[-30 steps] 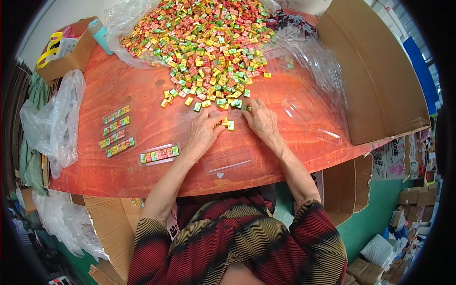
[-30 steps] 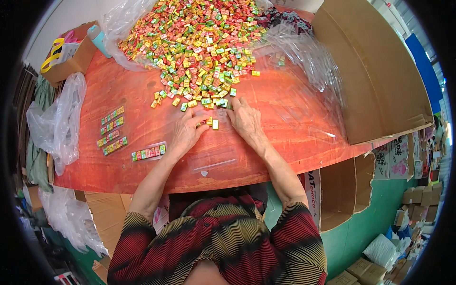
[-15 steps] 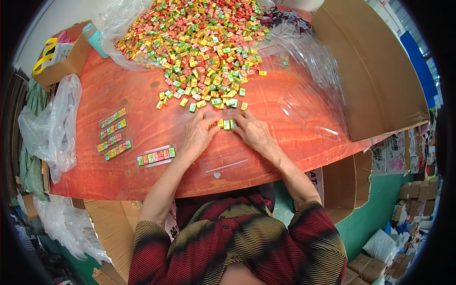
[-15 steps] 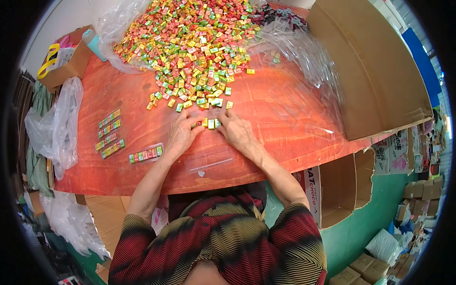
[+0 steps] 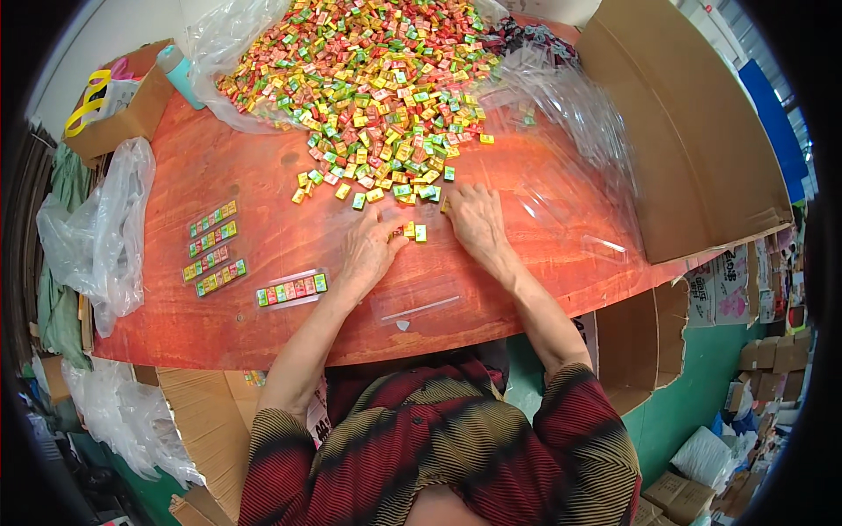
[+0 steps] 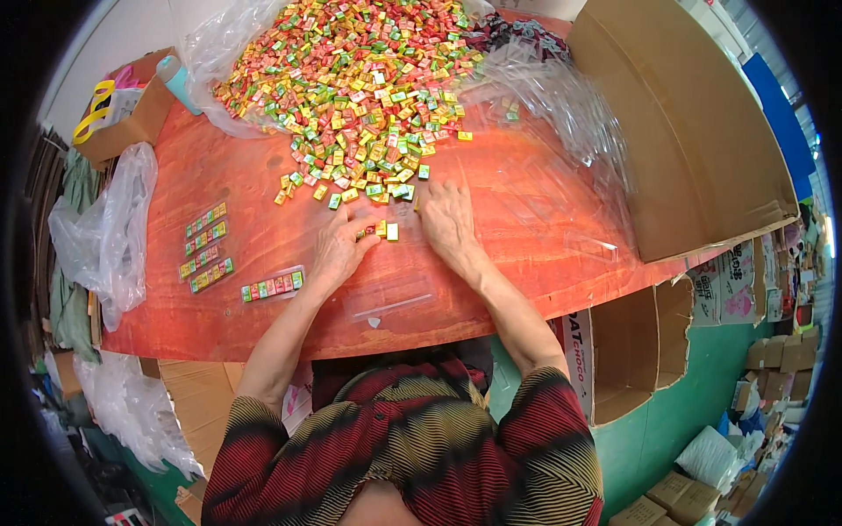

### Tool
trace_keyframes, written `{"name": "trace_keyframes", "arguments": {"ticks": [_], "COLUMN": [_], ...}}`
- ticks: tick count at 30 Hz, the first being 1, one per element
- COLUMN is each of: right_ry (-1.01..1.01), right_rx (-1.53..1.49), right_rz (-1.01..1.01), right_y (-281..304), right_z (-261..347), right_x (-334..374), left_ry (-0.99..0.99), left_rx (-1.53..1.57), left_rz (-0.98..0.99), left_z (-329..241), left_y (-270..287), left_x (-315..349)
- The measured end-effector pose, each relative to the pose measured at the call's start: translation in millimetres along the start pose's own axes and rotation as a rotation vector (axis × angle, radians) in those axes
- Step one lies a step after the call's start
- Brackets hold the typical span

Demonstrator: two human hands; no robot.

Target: Sorting small colorful items into rows and placing them into clear plastic packaging.

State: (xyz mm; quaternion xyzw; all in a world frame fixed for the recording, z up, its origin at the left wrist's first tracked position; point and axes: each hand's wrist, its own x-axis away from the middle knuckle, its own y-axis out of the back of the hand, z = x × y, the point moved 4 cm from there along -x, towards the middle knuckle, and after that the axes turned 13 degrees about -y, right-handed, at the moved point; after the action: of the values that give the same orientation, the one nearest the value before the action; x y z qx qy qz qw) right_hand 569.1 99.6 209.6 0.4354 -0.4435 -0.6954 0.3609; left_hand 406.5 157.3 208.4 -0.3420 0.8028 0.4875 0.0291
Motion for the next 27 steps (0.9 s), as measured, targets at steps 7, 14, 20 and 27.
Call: {"name": "trace_keyframes", "arguments": {"ticks": [7, 14, 20, 27], "right_ry": [-0.130, -0.185, -0.157, -0.119], "right_rx": [-0.119, -0.278, -0.285, -0.447], "right_rz": [-0.015, 0.143, 0.292, 0.317], "right_y": [12.3, 10.5, 4.6, 8.0], "right_z": [-12.4, -28.9, -10.7, 17.1], "right_x": [30.5, 33.1, 35.0, 28.7], "left_ry": [-0.008, 0.025, -0.049, -0.024], "left_rx": [0.003, -0.010, -0.004, 0.020], "left_rz": [-0.016, 0.032, 0.048, 0.133], "left_z": [2.1, 1.6, 5.7, 2.3], "left_y": [1.8, 1.4, 0.9, 3.3], "left_x": [2.6, -0.5, 1.4, -4.2]}}
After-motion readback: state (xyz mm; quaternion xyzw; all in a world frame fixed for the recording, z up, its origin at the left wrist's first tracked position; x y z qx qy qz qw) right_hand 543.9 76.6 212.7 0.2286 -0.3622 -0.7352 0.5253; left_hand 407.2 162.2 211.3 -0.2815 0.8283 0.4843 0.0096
